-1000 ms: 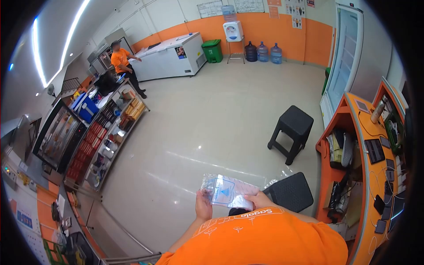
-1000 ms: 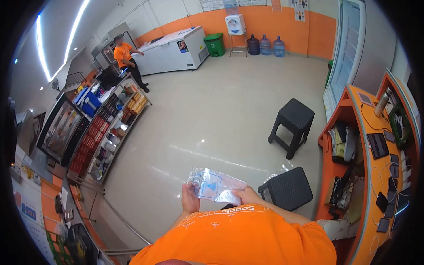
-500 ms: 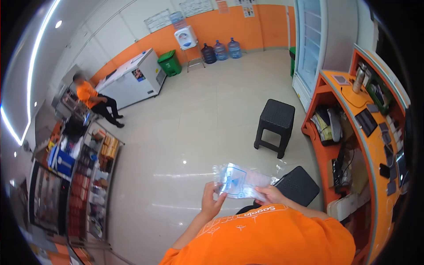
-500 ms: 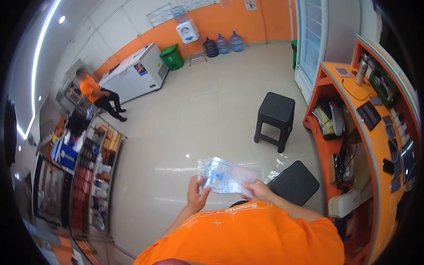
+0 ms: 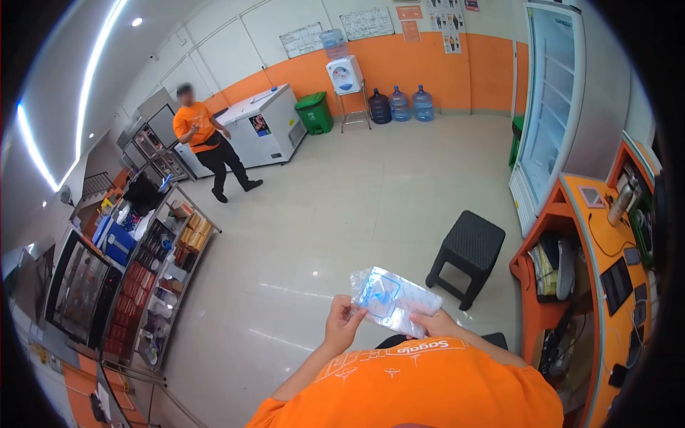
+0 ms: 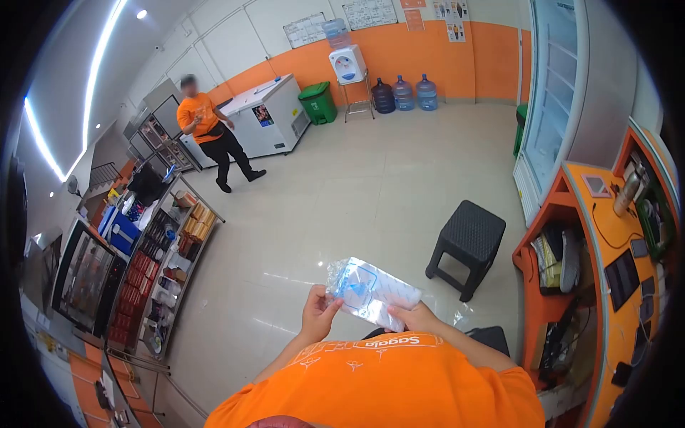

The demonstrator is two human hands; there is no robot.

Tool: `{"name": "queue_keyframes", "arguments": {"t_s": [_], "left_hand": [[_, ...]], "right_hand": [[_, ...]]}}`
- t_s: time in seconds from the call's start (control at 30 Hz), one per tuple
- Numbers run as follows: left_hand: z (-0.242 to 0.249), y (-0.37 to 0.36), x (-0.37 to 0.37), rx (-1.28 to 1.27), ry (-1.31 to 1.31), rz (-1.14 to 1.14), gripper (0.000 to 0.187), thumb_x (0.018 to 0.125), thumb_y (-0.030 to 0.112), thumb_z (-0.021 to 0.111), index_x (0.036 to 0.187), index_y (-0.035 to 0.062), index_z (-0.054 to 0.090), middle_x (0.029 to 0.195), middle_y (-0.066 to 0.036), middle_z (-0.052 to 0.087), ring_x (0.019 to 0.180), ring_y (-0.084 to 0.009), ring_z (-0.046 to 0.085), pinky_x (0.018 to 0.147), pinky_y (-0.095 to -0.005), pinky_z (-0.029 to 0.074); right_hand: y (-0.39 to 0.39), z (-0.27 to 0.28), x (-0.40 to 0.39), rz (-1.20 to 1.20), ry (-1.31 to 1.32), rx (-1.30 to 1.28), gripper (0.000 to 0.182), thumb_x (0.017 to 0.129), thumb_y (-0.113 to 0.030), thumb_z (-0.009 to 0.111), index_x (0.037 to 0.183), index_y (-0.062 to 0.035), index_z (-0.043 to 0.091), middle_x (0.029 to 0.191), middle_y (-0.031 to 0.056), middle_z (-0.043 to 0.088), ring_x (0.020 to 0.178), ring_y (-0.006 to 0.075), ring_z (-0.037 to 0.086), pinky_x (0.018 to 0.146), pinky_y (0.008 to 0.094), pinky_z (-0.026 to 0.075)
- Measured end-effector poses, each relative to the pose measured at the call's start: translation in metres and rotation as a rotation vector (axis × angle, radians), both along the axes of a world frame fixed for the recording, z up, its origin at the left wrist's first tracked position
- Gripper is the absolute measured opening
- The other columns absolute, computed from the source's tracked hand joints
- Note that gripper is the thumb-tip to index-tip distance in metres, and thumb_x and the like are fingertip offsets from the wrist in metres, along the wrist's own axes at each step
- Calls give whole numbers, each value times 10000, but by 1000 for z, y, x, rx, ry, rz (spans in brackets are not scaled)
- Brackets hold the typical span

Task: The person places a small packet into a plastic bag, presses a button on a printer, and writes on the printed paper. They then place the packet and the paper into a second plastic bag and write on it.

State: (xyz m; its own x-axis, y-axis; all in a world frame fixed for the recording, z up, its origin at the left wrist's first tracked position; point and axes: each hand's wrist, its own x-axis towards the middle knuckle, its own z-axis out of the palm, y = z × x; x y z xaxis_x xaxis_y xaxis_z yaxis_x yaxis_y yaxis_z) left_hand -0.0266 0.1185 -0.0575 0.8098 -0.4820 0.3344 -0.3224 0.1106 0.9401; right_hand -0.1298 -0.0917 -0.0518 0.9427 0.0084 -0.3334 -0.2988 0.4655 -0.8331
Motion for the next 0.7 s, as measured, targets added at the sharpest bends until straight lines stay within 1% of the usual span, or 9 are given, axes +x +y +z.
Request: {"name": "queue_keyframes", "arguments": {"t_s": [0.23, 0.3, 0.33, 0.37, 0.43, 0.5, 0.53, 0.6, 0.7], "left_hand": [[-19, -60, 1, -118, 204, 338, 184, 862, 61, 546, 985, 48, 411, 762, -17, 494, 615, -66, 481, 562, -207, 425], [-26, -64, 9, -163, 242, 273, 176, 869, 68, 534, 998, 49, 416, 794, -26, 510, 652, -71, 505, 588, -212, 449], [-29, -67, 13, -175, 246, 272, 176, 869, 68, 534, 998, 49, 416, 794, -26, 510, 652, -71, 505, 588, -212, 449], [-31, -72, 21, -105, 297, 196, 192, 871, 71, 531, 1021, 46, 413, 839, -35, 521, 705, -82, 525, 635, -223, 456], [-33, -87, 39, -25, 338, 102, 210, 872, 73, 528, 1044, 44, 411, 885, -43, 533, 758, -94, 545, 682, -234, 463], [-33, -106, 58, 100, 291, -146, 283, 862, 59, 543, 1103, 35, 397, 996, -65, 538, 908, -118, 543, 788, -263, 442], [-32, -117, 66, 60, 287, -233, 344, 842, 27, 562, 1138, 34, 387, 1047, -72, 532, 994, -124, 512, 851, -279, 410], [-28, -140, 84, 11, 332, -342, 359, 834, 6, 565, 1143, 33, 386, 1056, -74, 528, 994, -125, 512, 852, -272, 410], [-19, -170, 114, -19, 462, -458, 353, 815, -53, 557, 1120, 32, 400, 1062, -77, 524, 983, -134, 523, 847, -259, 420]], "right_hand": [[-53, -3, 41, 83, -14, 77, 337, 853, -42, 533, 1182, 4, 476, 1026, 92, 584, 901, 213, 587, 639, 332, 550], [-64, -14, 42, 141, -186, -332, 320, 849, -42, 538, 1162, 10, 497, 994, 91, 601, 912, 208, 584, 653, 311, 543], [-69, -20, 44, 130, -265, -374, 314, 837, -40, 554, 1144, 15, 512, 983, 108, 606, 864, 205, 600, 610, 285, 536], [-76, -20, 45, 127, -270, -385, 314, 837, -40, 554, 1144, 15, 512, 983, 108, 606, 864, 205, 600, 610, 285, 536], [-83, -17, 44, -92, 52, -50, 315, 834, -34, 552, 1142, 11, 507, 949, 114, 607, 803, 212, 617, 550, 286, 529], [-97, -36, 50, -243, -82, 76, 289, 844, -47, 538, 1126, 0, 505, 894, 115, 607, 727, 217, 624, 511, 294, 526], [-106, -44, 49, -326, 45, 171, 277, 851, -57, 528, 1121, -4, 501, 886, 114, 605, 714, 220, 622, 518, 303, 533], [-123, -54, 52, -411, 277, 302, 264, 866, -84, 514, 1118, -9, 494, 905, 120, 601, 674, 222, 615, 548, 316, 546], [-140, -46, 63, -470, 181, 262, 276, 860, -80, 525, 1126, -14, 493, 931, 127, 594, 685, 223, 616, 539, 327, 540]]}}
